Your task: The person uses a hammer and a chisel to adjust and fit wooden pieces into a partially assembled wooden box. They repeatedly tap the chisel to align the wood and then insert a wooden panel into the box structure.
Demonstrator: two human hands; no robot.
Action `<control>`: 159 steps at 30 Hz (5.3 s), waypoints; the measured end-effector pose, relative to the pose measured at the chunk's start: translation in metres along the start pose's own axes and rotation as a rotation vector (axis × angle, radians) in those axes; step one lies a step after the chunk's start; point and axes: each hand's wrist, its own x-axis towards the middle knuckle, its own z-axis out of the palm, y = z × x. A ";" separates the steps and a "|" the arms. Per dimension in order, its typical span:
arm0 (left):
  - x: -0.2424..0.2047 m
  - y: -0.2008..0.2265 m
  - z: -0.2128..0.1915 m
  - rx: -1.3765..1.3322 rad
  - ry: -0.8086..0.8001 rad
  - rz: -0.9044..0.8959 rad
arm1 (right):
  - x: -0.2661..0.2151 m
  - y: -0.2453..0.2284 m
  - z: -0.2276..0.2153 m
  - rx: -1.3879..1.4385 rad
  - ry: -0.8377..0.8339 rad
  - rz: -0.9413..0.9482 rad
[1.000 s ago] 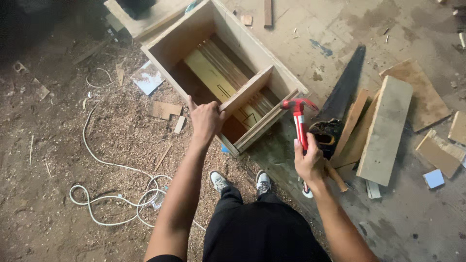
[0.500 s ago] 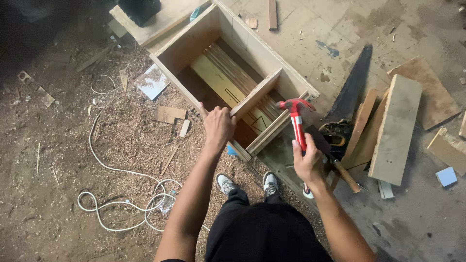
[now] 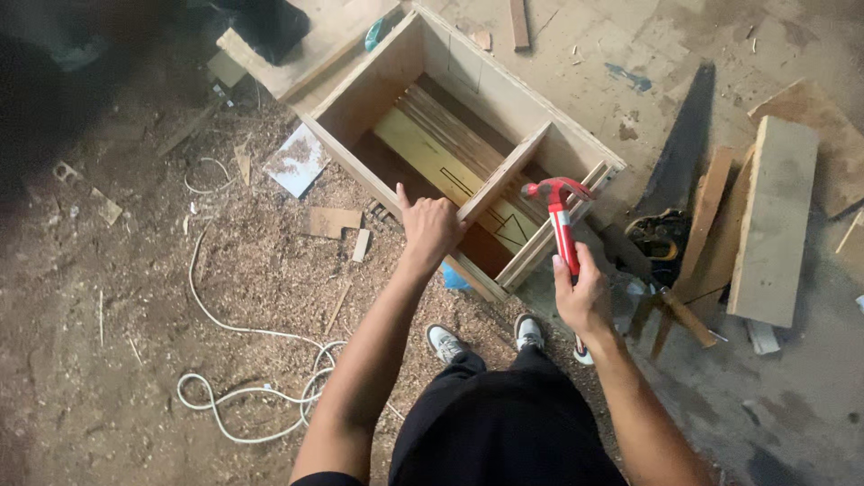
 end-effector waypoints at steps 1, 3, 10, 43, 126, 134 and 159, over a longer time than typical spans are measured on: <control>0.000 0.000 -0.002 -0.019 -0.030 -0.003 | -0.001 -0.003 0.000 0.003 0.018 -0.015; 0.000 0.000 -0.004 -0.028 0.025 0.041 | -0.001 -0.007 0.002 -0.007 0.010 0.054; -0.005 -0.024 0.000 -0.211 0.335 0.217 | 0.004 -0.023 -0.001 -0.003 0.026 -0.003; -0.065 -0.016 0.190 -1.982 -0.087 -0.673 | 0.036 -0.059 0.026 0.006 -0.619 0.015; -0.055 0.025 0.023 -1.527 0.395 0.157 | 0.086 -0.043 -0.035 0.563 -0.081 -0.096; -0.040 0.036 0.050 -1.370 0.328 0.095 | 0.090 -0.015 -0.043 0.501 -0.040 -0.168; -0.043 0.044 -0.001 -1.134 0.406 0.264 | 0.052 0.030 -0.015 0.526 0.171 -0.184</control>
